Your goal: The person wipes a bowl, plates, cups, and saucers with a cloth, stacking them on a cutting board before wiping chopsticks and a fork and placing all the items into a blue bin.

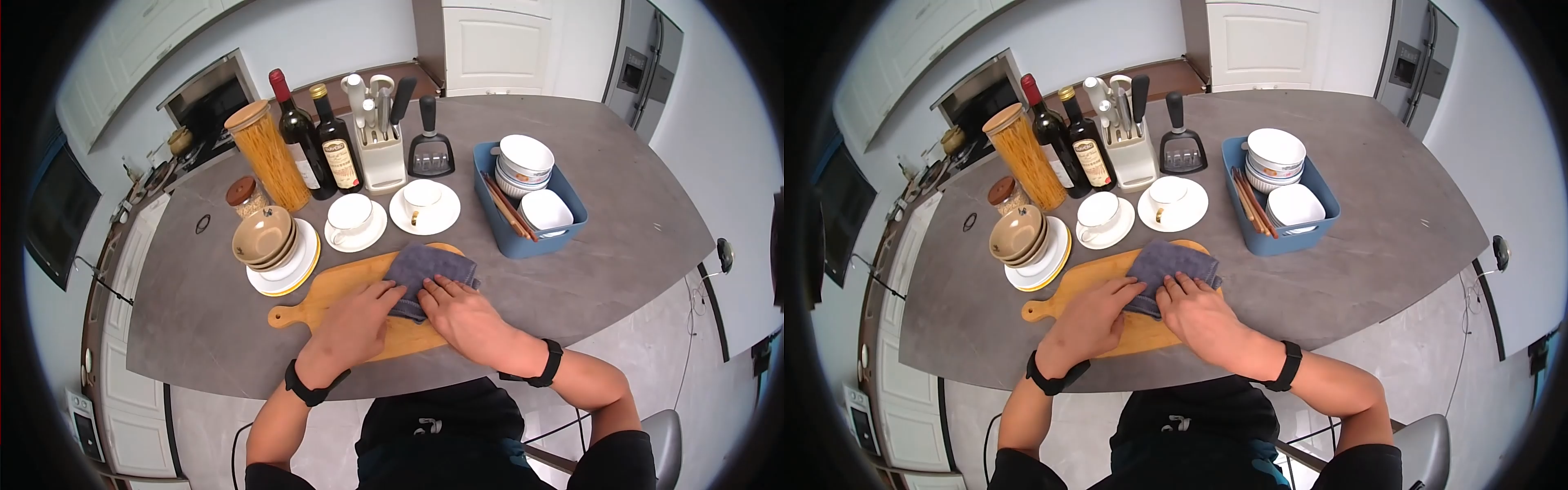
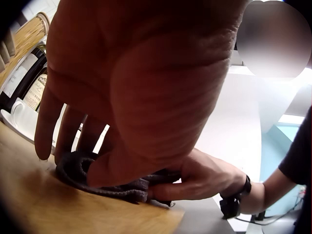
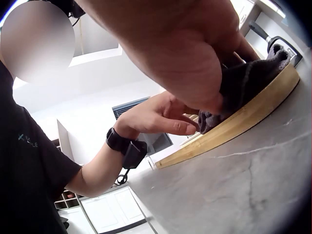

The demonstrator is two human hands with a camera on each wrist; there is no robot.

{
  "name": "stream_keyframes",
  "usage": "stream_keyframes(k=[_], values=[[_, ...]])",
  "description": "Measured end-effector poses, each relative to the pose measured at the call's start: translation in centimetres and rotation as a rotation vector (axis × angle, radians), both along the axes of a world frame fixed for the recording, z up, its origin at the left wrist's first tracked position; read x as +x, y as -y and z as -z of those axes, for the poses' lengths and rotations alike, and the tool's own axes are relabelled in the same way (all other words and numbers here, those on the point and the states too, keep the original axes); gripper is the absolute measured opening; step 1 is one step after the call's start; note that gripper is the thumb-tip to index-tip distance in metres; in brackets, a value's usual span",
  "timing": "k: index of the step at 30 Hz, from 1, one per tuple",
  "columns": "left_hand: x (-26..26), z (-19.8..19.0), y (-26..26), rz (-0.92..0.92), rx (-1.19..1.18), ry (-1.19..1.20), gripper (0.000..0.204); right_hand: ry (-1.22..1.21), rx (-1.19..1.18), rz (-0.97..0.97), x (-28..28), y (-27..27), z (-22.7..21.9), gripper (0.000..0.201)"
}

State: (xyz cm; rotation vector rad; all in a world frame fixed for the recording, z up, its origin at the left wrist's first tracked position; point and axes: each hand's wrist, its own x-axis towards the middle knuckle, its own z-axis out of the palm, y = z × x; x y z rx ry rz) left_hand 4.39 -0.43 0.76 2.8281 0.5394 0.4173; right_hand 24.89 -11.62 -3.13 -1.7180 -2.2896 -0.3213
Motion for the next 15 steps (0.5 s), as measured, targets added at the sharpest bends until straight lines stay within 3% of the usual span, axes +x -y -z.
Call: stream_keyframes(k=[2, 4, 5, 7, 8, 9, 10, 11, 12, 13, 15], values=[[-0.2, -0.3, 0.1, 0.003, -0.021, -0.001, 0.056, 0.036, -0.007, -0.003, 0.2, -0.1, -0.9, 0.047], [-0.5, -0.9, 0.1, -0.045, -0.253, -0.001, 0.065, -0.345, -0.175, 0.033, 0.6, 0.0, -2.8, 0.034], [-0.7, -1.3, 0.2, -0.057, -0.25, 0.003, 0.065, -0.343, -0.174, 0.021, 0.9, 0.1, -3.8, 0.034], [-0.8, -1.9, 0.2, -0.013, -0.317, 0.105, 0.067, -0.932, -0.441, 0.113, 2.0, 0.6, -5.2, 0.028], [-0.7, -1.8, 0.2, -0.018, -0.315, 0.107, 0.067, -1.254, -0.515, 0.055, 2.8, 0.7, -4.1, 0.027], [-0.5, -1.5, 0.0, 0.034, -0.517, 0.227, 0.059, -1.252, -0.514, 0.051, 2.6, 1.1, -4.0, 0.027], [-0.3, -1.5, 0.0, 0.089, -0.718, 0.349, 0.053, -1.581, -0.566, 0.044, 2.5, 1.4, -4.0, 0.028], [-0.2, -1.8, -0.1, 0.089, -0.715, 0.351, 0.053, -1.912, -0.612, 0.035, 2.4, 1.8, -4.0, 0.03], [-0.1, -2.5, 0.0, 0.092, -0.999, 0.368, 0.05, -2.045, -0.664, 0.016, 2.6, 2.2, -3.6, 0.034], [0.0, -3.0, 0.2, 0.094, -1.283, 0.381, 0.047, -2.044, -0.663, 0.014, 2.8, 2.6, -3.2, 0.034], [0.5, -3.3, 0.6, 0.094, -1.337, 0.403, 0.043, -2.131, -0.711, -0.06, 2.9, 3.2, -2.5, 0.041]])
